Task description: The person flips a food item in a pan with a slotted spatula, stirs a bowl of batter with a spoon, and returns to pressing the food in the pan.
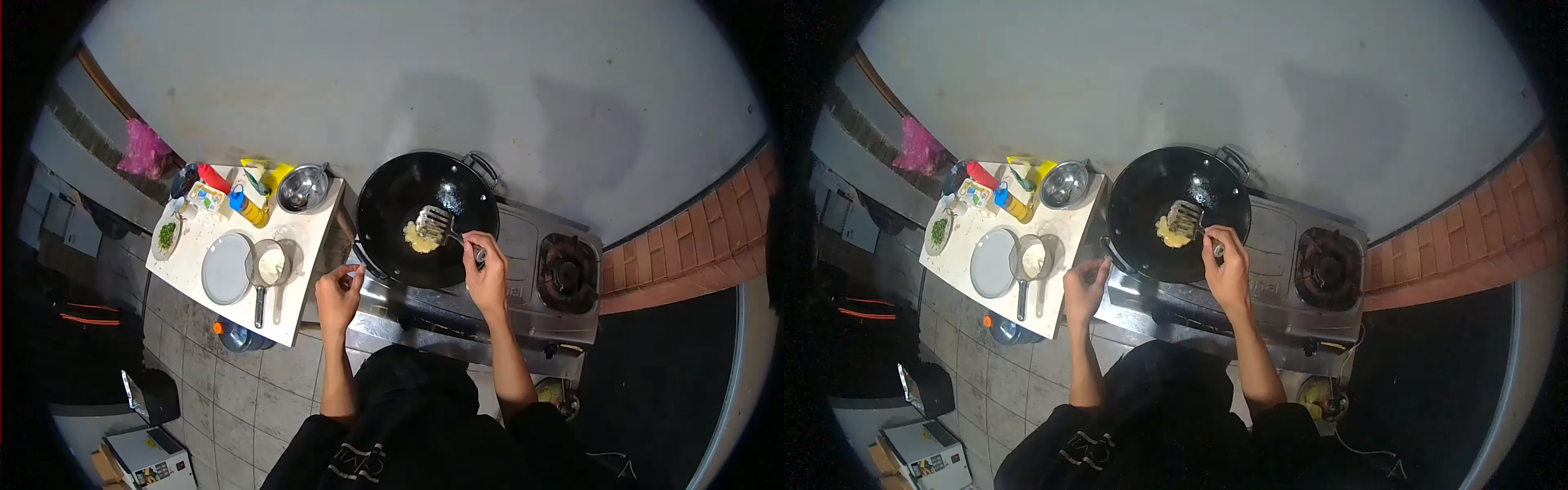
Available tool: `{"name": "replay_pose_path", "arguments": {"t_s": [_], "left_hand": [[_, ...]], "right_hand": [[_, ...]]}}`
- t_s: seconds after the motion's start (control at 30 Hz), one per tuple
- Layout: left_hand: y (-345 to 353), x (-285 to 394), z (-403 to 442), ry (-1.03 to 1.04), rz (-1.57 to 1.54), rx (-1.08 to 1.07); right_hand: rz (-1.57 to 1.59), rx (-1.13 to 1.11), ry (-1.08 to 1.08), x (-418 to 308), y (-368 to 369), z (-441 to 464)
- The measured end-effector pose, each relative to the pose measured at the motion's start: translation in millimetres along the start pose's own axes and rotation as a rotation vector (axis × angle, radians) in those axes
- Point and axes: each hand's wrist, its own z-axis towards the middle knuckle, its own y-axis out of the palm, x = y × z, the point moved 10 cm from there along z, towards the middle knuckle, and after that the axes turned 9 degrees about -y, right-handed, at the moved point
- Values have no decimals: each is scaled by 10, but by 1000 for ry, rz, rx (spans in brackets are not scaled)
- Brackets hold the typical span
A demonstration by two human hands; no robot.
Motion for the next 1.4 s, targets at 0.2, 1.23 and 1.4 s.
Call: {"name": "replay_pose_path", "arguments": {"t_s": [0.2,1.23,1.4], "left_hand": [[-50,-14,21,-2,-1,12],[-36,29,9,-5,16,3],[-41,42,11,0,6,4]], "right_hand": [[-30,1,-32,-36,45,-13],[133,53,91,110,-36,-59],[-34,40,-41,46,-73,-34]]}}
